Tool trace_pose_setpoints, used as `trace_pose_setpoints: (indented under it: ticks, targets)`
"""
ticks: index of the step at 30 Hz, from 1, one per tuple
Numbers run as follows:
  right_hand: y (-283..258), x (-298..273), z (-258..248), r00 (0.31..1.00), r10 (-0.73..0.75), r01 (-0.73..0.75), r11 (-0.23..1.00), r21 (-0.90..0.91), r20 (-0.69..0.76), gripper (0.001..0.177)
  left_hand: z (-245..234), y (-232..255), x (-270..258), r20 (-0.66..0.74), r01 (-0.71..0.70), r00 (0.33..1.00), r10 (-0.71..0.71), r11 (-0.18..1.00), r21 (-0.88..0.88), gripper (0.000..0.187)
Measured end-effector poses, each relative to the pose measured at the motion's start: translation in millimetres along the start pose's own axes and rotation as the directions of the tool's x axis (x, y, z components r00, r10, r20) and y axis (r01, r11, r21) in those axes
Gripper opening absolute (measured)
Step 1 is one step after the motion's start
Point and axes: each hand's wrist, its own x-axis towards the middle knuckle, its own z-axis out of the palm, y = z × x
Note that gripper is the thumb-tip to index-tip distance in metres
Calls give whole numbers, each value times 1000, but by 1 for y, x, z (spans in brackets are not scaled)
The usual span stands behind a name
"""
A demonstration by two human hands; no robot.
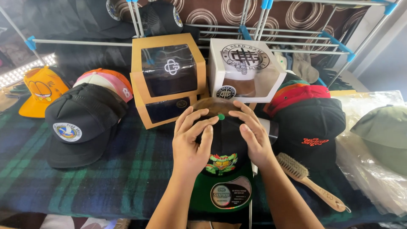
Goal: Cleaning and reshaping baseball caps using a hair dryer and a brush on a wooden head form.
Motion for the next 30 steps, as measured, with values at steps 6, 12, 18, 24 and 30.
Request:
trace_pose_setpoints:
  ticks: [6, 12, 18, 24, 30]
  targets:
    - [12, -6, 8, 991, 109, -101, 990, 102, -74, 50, -12, -14, -2, 89, 135, 988, -124, 982, -134, 25]
    - [19, -3, 13, 946, 303, -250, 910, 332, -116, 56, -12, -21, 3, 175, 205, 972, -154, 924, -323, 30]
    - [35, -1, 14, 936, 316, -230, 882, 412, -154, 52, -2, -31, 0, 140, 204, 976, -168, 931, -302, 30]
    - [39, 0, 13, 951, 255, -167, 900, 403, -177, 52, -8, -27, 2, 149, 206, 975, -164, 922, -327, 33]
    - [47, -2, 8, 945, 289, -212, 897, 389, -150, 52, -16, -40, 10, 253, 415, 905, -341, 836, -359, 41]
